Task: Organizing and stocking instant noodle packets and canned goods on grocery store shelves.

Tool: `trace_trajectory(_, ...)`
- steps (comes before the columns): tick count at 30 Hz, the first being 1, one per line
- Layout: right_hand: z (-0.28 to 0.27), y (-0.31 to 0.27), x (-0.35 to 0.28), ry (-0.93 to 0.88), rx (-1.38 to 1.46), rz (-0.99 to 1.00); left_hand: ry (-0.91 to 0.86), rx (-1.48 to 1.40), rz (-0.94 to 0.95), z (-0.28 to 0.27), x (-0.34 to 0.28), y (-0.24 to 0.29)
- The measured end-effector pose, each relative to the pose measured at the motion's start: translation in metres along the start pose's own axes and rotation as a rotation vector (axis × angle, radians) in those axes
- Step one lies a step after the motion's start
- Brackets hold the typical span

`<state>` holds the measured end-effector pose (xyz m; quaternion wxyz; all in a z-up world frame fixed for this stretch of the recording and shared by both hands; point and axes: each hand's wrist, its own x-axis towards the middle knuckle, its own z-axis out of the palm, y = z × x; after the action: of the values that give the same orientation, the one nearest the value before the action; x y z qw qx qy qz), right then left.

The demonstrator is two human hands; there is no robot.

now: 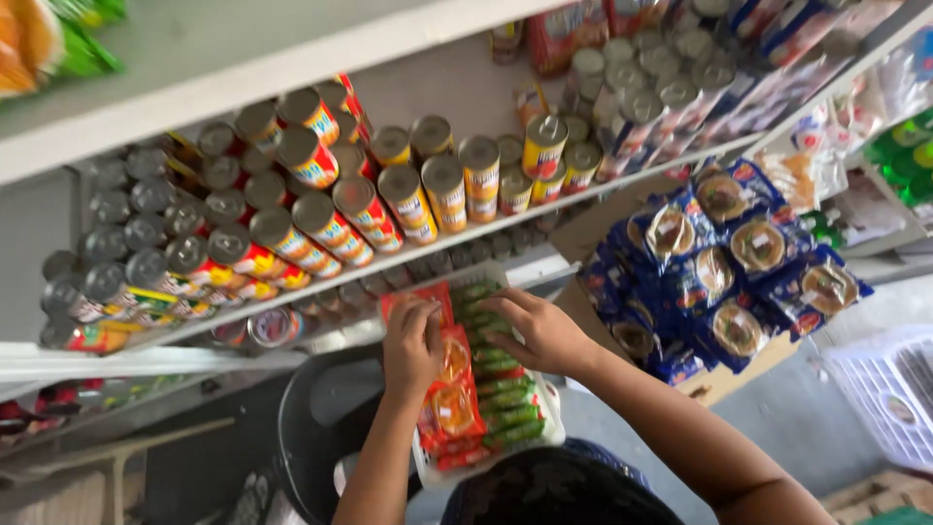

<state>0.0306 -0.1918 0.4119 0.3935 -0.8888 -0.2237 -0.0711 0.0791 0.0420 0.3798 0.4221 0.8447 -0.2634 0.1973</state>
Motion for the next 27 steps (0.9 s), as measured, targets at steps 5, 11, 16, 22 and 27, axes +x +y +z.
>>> trace_trajectory(5, 0.046, 0.039, -0.036, -0.112, 0.059, 0.251, -0.229, 0.046, -0.202, 0.058, -0.084, -0.061)
trace_trajectory(11, 0.09, 0.071, -0.072, -0.182, 0.096, 0.407, -0.566, 0.024, -0.334, 0.139, -0.178, -0.103)
trace_trajectory(16, 0.113, 0.083, -0.096, -0.254, 0.068, 0.511, -0.899, 0.218, -0.372, 0.202, -0.234, -0.131)
trace_trajectory(22, 0.12, 0.088, -0.119, -0.223, 0.126, 0.561, -0.911, 0.607, -0.074, 0.241, -0.269, -0.146)
trace_trajectory(27, 0.117, 0.088, -0.128, -0.266, 0.155, 0.619, -0.872, 0.599, -0.088, 0.239, -0.28, -0.152)
